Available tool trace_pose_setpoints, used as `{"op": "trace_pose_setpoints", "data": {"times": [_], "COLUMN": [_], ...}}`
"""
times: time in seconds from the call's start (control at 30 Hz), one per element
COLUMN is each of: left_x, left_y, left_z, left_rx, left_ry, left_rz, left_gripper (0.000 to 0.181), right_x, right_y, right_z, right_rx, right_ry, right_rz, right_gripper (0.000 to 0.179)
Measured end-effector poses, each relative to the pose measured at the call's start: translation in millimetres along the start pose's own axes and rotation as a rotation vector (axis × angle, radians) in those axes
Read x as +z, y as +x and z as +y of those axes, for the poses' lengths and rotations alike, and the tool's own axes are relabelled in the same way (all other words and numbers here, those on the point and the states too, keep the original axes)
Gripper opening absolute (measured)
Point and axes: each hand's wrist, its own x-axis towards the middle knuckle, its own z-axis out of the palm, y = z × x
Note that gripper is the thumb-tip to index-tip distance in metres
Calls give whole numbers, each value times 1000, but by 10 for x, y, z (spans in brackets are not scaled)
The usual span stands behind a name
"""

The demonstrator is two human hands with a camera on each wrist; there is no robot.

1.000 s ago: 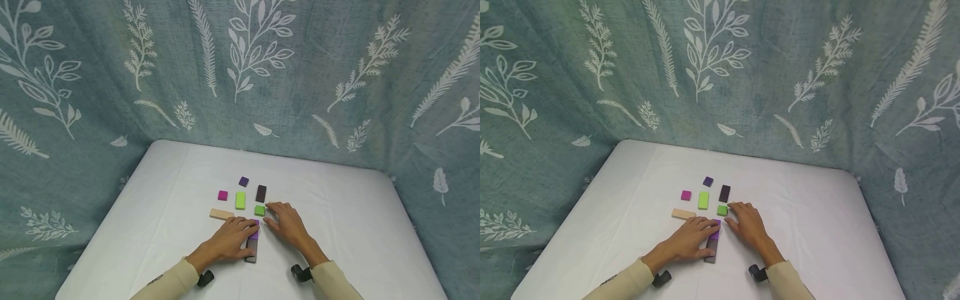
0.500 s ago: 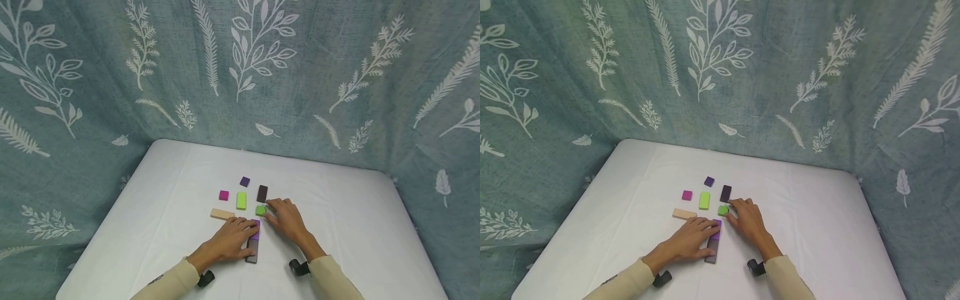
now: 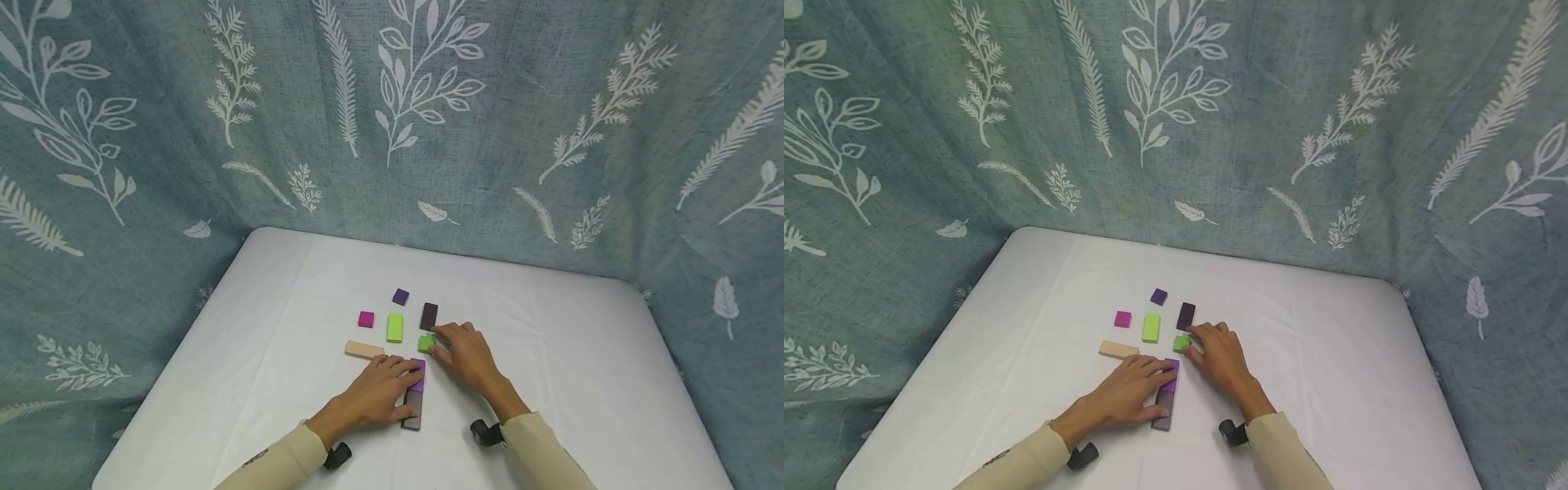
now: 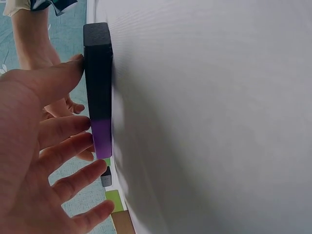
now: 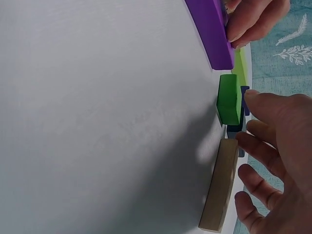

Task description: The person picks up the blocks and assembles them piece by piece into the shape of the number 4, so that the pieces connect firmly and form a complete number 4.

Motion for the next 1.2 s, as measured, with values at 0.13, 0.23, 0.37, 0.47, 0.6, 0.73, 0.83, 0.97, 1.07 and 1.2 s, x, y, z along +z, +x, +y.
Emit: {"op": "trace_pose_setpoints", "data": {"times": [0.13, 0.23, 0.37, 0.47, 0.6, 0.73, 0.83, 0.97, 1.07, 1.2], "left_x": [4, 5, 6, 0, -9, -9, -4, -6, -10, -1], "left_y": [-3, -4, -3, -2, 6, 15, 17, 14, 4, -10], "left_z": [8, 10, 14, 17, 11, 2, -3, -1, 6, 9], "left_rx": [0, 1, 1, 5, 13, 20, 24, 20, 16, 14], "left_ry": [3, 8, 9, 10, 13, 11, 10, 6, 1, -7], "left_rz": [5, 10, 8, 7, 19, 31, 35, 33, 29, 29], "left_gripper": [65, 65, 66, 66, 66, 66, 66, 66, 66, 66], "right_x": [14, 22, 26, 25, 19, 15, 12, 14, 19, 26], "right_y": [3, 7, 10, 12, 16, 15, 8, 1, -4, -9], "right_z": [-3, -7, -20, -38, -68, -88, -99, -117, -138, -167], "right_rx": [-11, -18, -22, -30, -51, -70, -73, -71, -68, -57], "right_ry": [-6, -15, -38, -53, -54, -62, -70, -65, -54, -39], "right_rz": [-2, -4, -11, -14, -13, -19, -25, -34, -44, -52], "right_gripper": [39, 36, 33, 32, 32, 31, 30, 30, 29, 28]}}
